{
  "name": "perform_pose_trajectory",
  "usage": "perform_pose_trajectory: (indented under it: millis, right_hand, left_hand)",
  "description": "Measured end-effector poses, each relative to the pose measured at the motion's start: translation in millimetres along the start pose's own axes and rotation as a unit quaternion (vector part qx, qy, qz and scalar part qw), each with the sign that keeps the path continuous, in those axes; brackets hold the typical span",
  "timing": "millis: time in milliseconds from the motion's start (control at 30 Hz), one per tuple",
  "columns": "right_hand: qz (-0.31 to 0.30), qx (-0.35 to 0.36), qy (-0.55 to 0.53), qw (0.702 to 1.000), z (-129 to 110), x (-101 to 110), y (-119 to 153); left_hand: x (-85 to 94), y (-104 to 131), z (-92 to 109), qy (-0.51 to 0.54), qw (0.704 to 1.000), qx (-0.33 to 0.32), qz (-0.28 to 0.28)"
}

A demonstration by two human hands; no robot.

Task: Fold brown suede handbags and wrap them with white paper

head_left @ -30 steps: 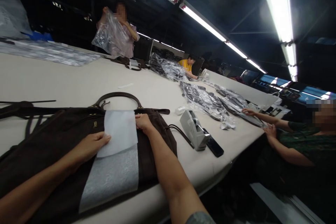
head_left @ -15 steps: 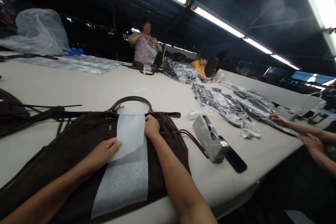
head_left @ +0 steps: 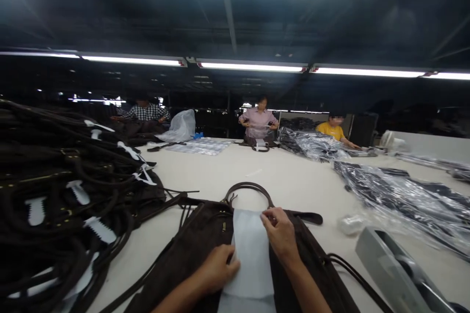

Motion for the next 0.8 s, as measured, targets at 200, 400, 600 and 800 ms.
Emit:
perform_pose_trajectory:
  millis: [200,400,600,800]
  right_hand:
    - [-0.232,0.004,0.021,0.973,-16,-20,17]
    - [-0.319,0.012,0.048,0.947,-42,-3,31]
    - [-0.4,0.036,0.024,0.916,-62,18,61]
    - [-0.38,0.05,0.041,0.923,-66,23,76]
  left_hand:
    - [1.3,0,-5,0.037,0.999,-0.006,-0.037]
    - [0.5,-8,-13,0.108,0.99,0.057,-0.072]
    - [0.6,-7,-10,0.168,0.978,0.084,-0.086]
    - [4.6,-9,-8,0.24,0.96,0.074,-0.122]
Point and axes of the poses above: each hand's wrist, its own y-axis away from the middle knuckle, its own x-axis out of the back of the hand, z = x × y, the point moved 3 cm from there along -y, towards the middle knuckle, and after that the axes turned 15 degrees about x, right-handed, at the moved point
